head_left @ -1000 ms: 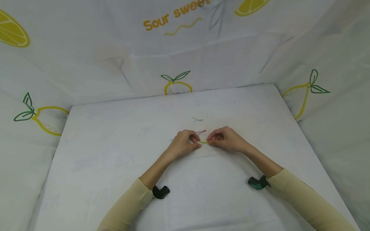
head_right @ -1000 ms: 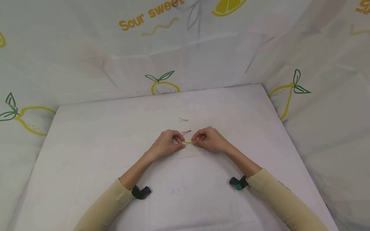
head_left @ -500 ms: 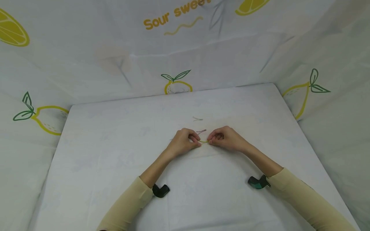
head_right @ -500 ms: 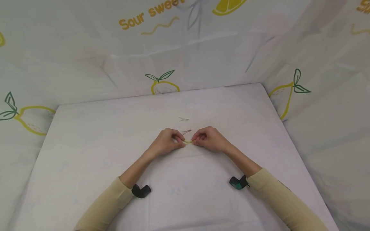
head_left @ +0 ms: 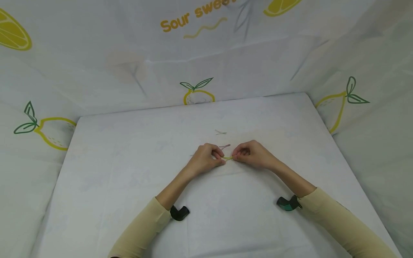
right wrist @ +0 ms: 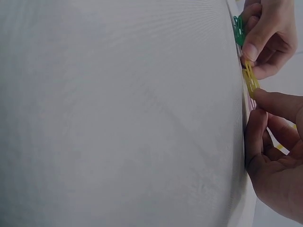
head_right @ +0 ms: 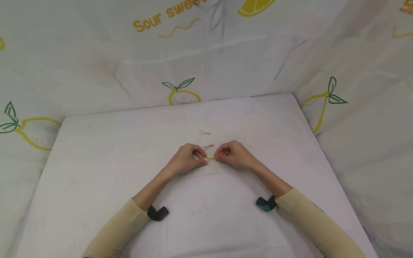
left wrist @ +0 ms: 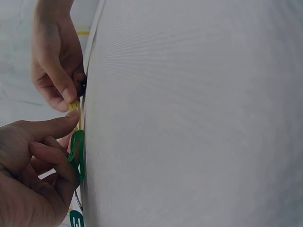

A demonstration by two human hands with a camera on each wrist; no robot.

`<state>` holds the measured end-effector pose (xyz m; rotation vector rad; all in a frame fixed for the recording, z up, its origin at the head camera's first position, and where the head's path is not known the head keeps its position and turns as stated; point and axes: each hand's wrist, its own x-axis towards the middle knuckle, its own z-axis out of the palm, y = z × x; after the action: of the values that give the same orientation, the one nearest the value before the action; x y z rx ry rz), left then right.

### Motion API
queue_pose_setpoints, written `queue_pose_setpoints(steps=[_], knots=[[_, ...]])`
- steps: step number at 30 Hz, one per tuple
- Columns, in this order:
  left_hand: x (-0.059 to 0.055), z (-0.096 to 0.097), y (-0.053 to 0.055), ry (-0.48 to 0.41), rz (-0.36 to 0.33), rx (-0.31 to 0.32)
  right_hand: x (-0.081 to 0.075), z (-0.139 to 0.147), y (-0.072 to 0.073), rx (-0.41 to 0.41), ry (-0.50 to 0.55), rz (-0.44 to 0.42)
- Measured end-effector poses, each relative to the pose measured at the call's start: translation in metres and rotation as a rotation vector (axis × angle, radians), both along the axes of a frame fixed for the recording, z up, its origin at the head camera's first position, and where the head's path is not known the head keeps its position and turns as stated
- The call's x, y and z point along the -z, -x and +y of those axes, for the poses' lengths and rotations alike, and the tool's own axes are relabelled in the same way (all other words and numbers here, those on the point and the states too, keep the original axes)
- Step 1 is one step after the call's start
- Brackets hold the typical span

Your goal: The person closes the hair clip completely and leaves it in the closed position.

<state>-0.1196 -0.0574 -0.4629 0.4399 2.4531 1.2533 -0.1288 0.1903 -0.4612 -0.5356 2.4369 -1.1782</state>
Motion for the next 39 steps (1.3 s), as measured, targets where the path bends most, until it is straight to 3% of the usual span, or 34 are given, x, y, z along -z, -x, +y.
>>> queue_pose_setpoints(steps=[15, 23, 39], knots=[[-0.005, 0.000, -0.004, 0.006, 0.056, 0.011, -0.003, -0.001, -0.003, 0.020, 0.052, -0.015], [-0.007, -0.002, -0.006, -0.002, 0.130, 0.005, -0.007, -0.003, -0.009, 0.050, 0.077, -0.004], [-0.016, -0.002, -0.012, -0.057, 0.175, -0.006, -0.010, -0.007, -0.018, 0.078, 0.154, 0.034]])
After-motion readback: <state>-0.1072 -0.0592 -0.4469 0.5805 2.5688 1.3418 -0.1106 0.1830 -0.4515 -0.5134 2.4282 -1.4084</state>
